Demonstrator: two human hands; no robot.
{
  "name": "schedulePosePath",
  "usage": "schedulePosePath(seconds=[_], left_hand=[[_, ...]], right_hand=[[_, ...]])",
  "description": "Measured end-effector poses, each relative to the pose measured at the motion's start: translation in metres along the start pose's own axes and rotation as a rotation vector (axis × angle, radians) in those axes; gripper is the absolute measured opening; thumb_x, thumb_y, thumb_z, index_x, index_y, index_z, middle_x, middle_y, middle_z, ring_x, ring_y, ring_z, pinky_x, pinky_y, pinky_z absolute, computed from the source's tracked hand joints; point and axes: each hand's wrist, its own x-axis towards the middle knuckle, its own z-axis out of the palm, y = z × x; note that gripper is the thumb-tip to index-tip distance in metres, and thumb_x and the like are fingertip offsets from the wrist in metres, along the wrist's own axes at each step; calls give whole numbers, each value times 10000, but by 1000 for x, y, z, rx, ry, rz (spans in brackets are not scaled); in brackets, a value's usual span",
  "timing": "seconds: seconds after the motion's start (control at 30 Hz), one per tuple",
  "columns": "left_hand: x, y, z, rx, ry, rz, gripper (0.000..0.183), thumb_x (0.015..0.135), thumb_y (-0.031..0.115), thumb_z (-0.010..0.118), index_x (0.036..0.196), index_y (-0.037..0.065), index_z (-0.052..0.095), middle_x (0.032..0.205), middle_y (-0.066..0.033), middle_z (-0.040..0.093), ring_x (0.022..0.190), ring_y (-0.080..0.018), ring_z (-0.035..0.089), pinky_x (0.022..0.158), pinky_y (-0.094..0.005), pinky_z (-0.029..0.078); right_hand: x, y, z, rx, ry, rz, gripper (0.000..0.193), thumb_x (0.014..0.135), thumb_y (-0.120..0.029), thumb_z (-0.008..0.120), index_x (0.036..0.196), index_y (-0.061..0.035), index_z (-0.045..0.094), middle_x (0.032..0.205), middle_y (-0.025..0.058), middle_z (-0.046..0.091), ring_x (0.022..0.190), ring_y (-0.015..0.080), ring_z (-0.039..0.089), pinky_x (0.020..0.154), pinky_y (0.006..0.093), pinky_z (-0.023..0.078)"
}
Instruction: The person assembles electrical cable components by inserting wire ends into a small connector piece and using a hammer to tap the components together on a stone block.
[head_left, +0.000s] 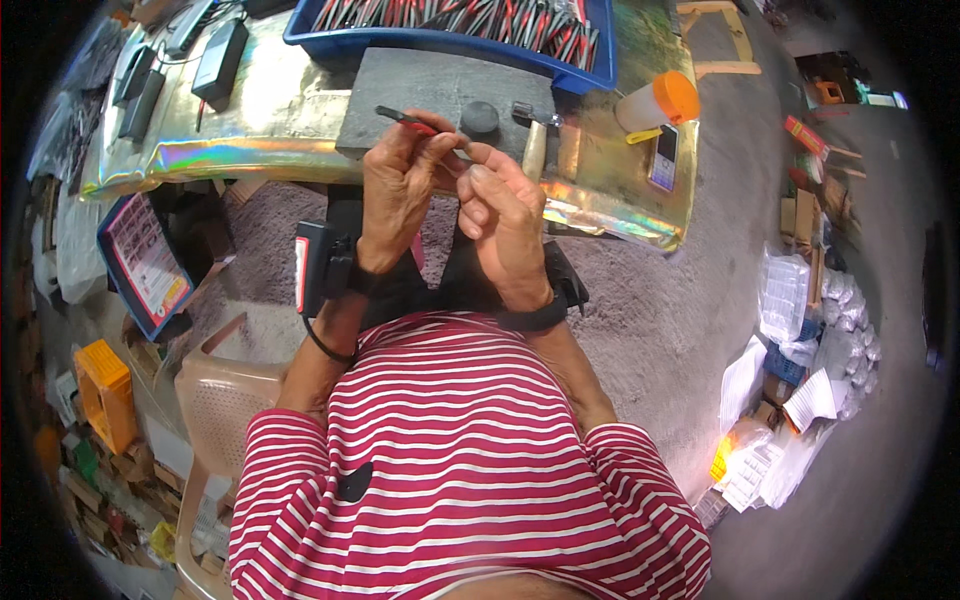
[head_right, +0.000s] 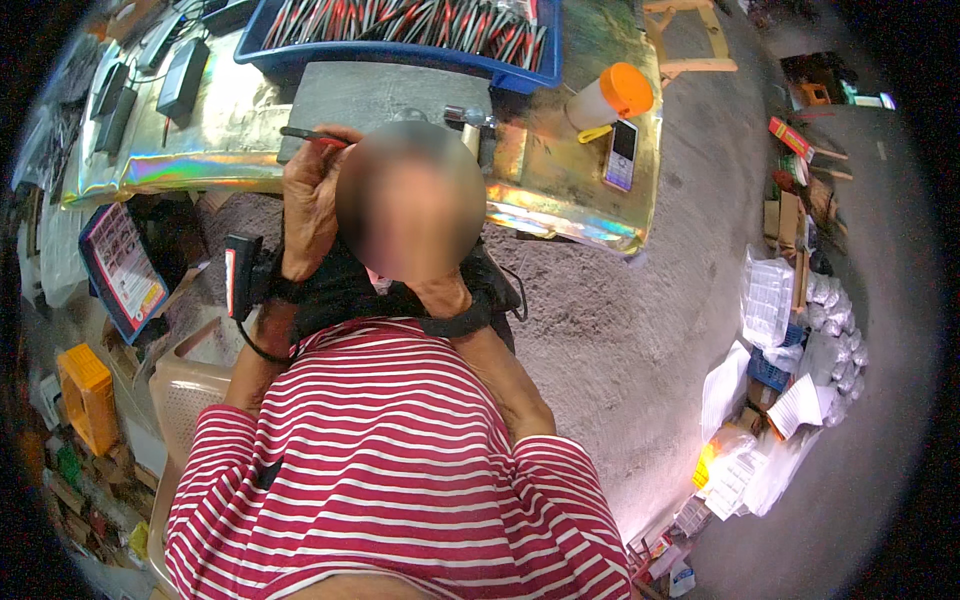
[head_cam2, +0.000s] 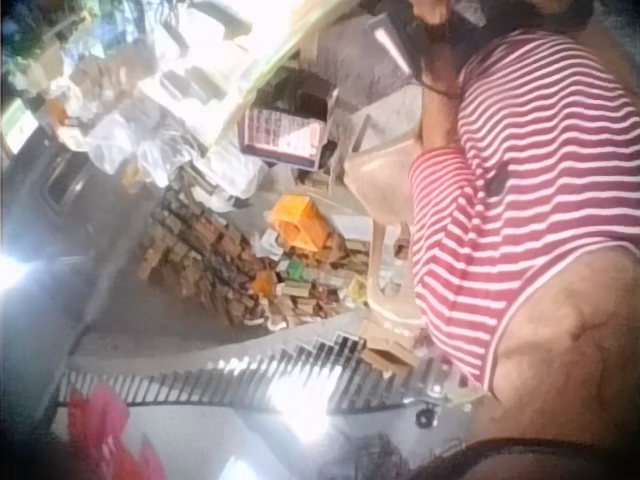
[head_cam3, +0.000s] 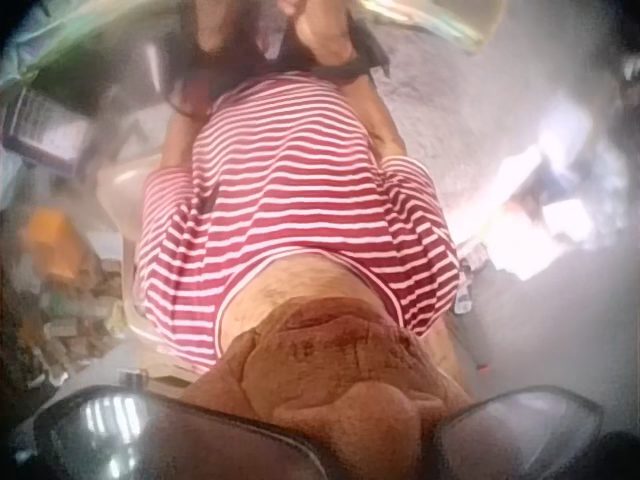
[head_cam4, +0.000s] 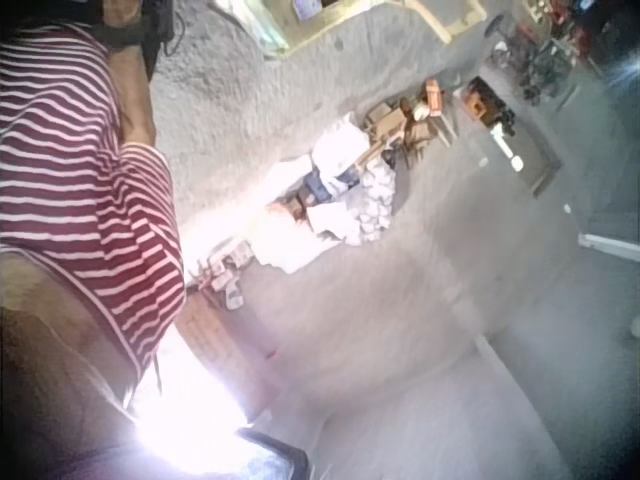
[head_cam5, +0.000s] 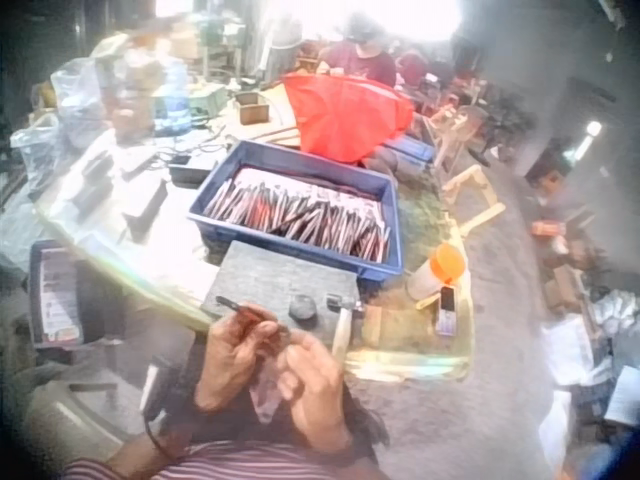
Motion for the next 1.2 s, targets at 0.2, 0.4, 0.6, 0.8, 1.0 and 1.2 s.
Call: schedulePosePath(seconds=[0.2, 0.4, 0.6, 0.8, 1.0, 1.2], left_hand=[[8, -7, 5, -7, 17, -11, 29, 811, 37, 517, 834, 23, 524, 650, -22, 561, 569, -57, 517, 492, -188, 414], [23, -24, 9, 76, -26, 9, 33, 805, 53, 519, 831, 37, 506, 635, -19, 536, 537, -65, 491, 473, -208, 391], [38, -29, 13, 85, -83, -51, 23, 803, 56, 512, 813, 37, 502, 622, -10, 508, 509, -64, 485, 436, -206, 384], [42, -38, 17, 129, -93, -34, 34, 795, 58, 520, 794, 35, 494, 597, -13, 509, 492, -70, 485, 429, -211, 380], [43, -44, 12, 233, -123, -34, 36, 817, 68, 498, 831, 36, 486, 634, -24, 531, 515, -87, 507, 448, -216, 414], [45, -43, 14, 263, -158, -81, 53, 841, 76, 471, 877, 36, 473, 694, -30, 543, 562, -93, 526, 482, -217, 446]], right_hand=[[1, -3, 1, 2, -35, 19, 334, 803, -81, 483, 1108, 31, 405, 677, 32, 457, 486, 26, 360, 407, 142, 306], [10, 5, -35, -296, 35, -91, 320, 797, -71, 492, 1092, 36, 428, 679, 39, 465, 486, 31, 356, 407, 149, 301], [1, -10, -71, -502, 175, -200, 268, 799, -49, 490, 1050, 40, 461, 689, 43, 480, 489, 28, 369, 411, 148, 314], [-12, -15, -101, -842, 277, -286, 237, 804, -46, 482, 1021, 46, 464, 682, 37, 474, 488, 28, 374, 409, 146, 315], [-22, -34, -71, -122, 209, -41, 233, 804, -44, 479, 1018, 47, 466, 682, 41, 464, 484, 34, 365, 408, 149, 305], [-22, -32, -79, -124, 226, -50, 211, 793, -69, 518, 978, 30, 491, 681, 47, 512, 479, 34, 384, 389, 156, 330]])
